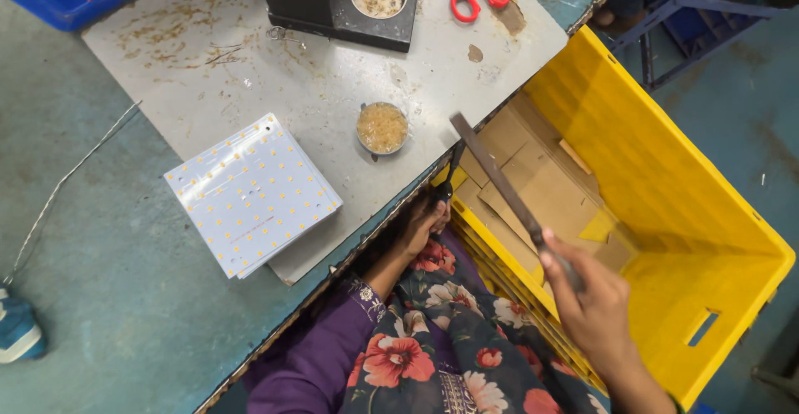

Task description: The person uses a soldering iron to attach wires to multiple LED circuit boards. They repeatedly pick up boards, apply solder to connection points, and place the boards aside after each soldering step.

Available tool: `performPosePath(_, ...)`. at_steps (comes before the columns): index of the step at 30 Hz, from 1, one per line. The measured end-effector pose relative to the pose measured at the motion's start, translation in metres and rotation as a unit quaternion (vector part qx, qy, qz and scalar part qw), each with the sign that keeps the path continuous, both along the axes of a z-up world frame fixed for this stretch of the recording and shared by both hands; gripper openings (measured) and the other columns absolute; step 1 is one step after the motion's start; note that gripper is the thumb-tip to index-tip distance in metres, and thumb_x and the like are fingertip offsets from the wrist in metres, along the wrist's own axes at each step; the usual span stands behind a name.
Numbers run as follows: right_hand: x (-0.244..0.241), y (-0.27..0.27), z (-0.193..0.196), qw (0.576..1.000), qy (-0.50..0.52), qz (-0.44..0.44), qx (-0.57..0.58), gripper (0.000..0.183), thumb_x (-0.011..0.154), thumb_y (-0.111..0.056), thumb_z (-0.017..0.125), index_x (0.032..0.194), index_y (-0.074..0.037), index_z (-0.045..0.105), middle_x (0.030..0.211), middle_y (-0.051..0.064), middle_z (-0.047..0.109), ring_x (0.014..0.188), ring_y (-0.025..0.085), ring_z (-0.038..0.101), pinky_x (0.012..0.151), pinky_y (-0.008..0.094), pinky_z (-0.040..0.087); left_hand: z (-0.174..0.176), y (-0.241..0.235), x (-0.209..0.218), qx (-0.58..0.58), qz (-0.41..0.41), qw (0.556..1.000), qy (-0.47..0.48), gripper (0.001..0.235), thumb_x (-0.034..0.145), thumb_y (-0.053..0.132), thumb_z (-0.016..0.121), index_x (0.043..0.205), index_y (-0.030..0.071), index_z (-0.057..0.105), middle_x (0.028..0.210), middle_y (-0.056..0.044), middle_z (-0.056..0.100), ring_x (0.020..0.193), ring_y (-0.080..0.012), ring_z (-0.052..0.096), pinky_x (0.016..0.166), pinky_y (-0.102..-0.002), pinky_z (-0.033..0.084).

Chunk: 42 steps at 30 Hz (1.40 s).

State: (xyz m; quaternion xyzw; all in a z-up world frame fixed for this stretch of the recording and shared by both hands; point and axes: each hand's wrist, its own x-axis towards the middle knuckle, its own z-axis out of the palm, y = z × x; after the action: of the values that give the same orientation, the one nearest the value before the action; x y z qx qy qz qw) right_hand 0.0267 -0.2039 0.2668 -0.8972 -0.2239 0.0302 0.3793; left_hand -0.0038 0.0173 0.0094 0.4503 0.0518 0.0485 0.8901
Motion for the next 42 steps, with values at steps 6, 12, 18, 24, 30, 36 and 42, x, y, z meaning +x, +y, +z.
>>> performPosePath(6, 0.022, 0.041, -0.023, 0.984, -0.138, 0.101, 0.043, 0.022, 0.1, -0.009, 0.07, 0.12, -0.001, 0.068, 0.113, 0.016, 0.075, 0.093, 0.026, 0.076, 0.08, 0.034, 0.058, 0.001, 0.0, 0.001, -0.014, -0.007, 1.0, 0.009, 0.032, 0.109, 0.04, 0.053, 0.098, 0.01, 0.051, 0.071, 0.004, 0.04, 0.06, -0.0058, 0.036, 0.056, -0.024, 0.031)
performPosePath(12, 0.052, 0.066, -0.018, 0.991, -0.088, 0.086, 0.057, 0.027, 0.102, -0.011, 0.07, 0.128, -0.003, 0.071, 0.08, 0.01, 0.07, 0.067, 0.019, 0.068, 0.065, 0.032, 0.053, 0.012, -0.002, -0.001, 0.011, -0.005, 1.0, 0.022, 0.036, 0.107, 0.044, 0.053, 0.098, 0.01, 0.052, 0.072, 0.003, 0.043, 0.06, -0.0069, 0.038, 0.057, -0.024, 0.033)
performPosePath(18, -0.009, 0.002, -0.013, 0.998, -0.041, 0.009, 0.05, 0.023, 0.096, -0.007, 0.07, 0.119, 0.0, 0.072, 0.09, 0.01, 0.075, 0.066, 0.01, 0.067, 0.06, 0.028, 0.053, 0.01, 0.003, -0.005, -0.003, -0.014, 1.0, 0.019, 0.034, 0.107, 0.043, 0.053, 0.098, 0.01, 0.051, 0.072, 0.004, 0.04, 0.061, -0.0066, 0.036, 0.057, -0.024, 0.032)
performPosePath(24, 0.012, 0.044, -0.028, 0.985, -0.142, 0.081, 0.057, 0.022, 0.102, -0.011, 0.069, 0.122, -0.002, 0.069, 0.105, 0.016, 0.075, 0.086, 0.017, 0.073, 0.076, 0.03, 0.056, 0.006, 0.007, -0.003, 0.014, -0.019, 1.0, -0.006, 0.04, 0.11, 0.045, 0.055, 0.093, 0.009, 0.05, 0.072, 0.004, 0.04, 0.062, -0.0077, 0.038, 0.058, -0.025, 0.033)
performPosePath(30, 0.056, 0.066, -0.015, 0.995, -0.051, 0.047, 0.072, 0.026, 0.102, -0.013, 0.069, 0.126, -0.005, 0.072, 0.074, 0.006, 0.07, 0.062, 0.011, 0.064, 0.059, 0.026, 0.05, 0.007, 0.0, 0.0, -0.007, -0.012, 0.999, 0.049, 0.035, 0.106, 0.044, 0.052, 0.096, 0.01, 0.052, 0.072, 0.005, 0.042, 0.06, -0.0061, 0.037, 0.056, -0.024, 0.032)
performPosePath(36, 0.0, -0.001, -0.012, 0.998, -0.05, -0.001, 0.039, 0.021, 0.098, -0.01, 0.07, 0.116, 0.0, 0.072, 0.092, 0.01, 0.075, 0.066, 0.011, 0.068, 0.062, 0.027, 0.053, 0.016, 0.003, -0.004, 0.012, -0.015, 1.0, 0.014, 0.035, 0.108, 0.043, 0.052, 0.095, 0.01, 0.051, 0.071, 0.005, 0.04, 0.061, -0.0058, 0.037, 0.057, -0.023, 0.033)
performPosePath(42, 0.015, 0.05, -0.029, 0.987, -0.124, 0.067, 0.074, 0.022, 0.102, -0.013, 0.069, 0.121, -0.002, 0.069, 0.108, 0.015, 0.076, 0.082, 0.018, 0.074, 0.074, 0.03, 0.056, 0.017, 0.008, -0.004, -0.003, -0.035, 0.999, 0.006, 0.037, 0.111, 0.044, 0.051, 0.094, 0.011, 0.049, 0.072, 0.007, 0.038, 0.062, -0.005, 0.036, 0.057, -0.023, 0.032)
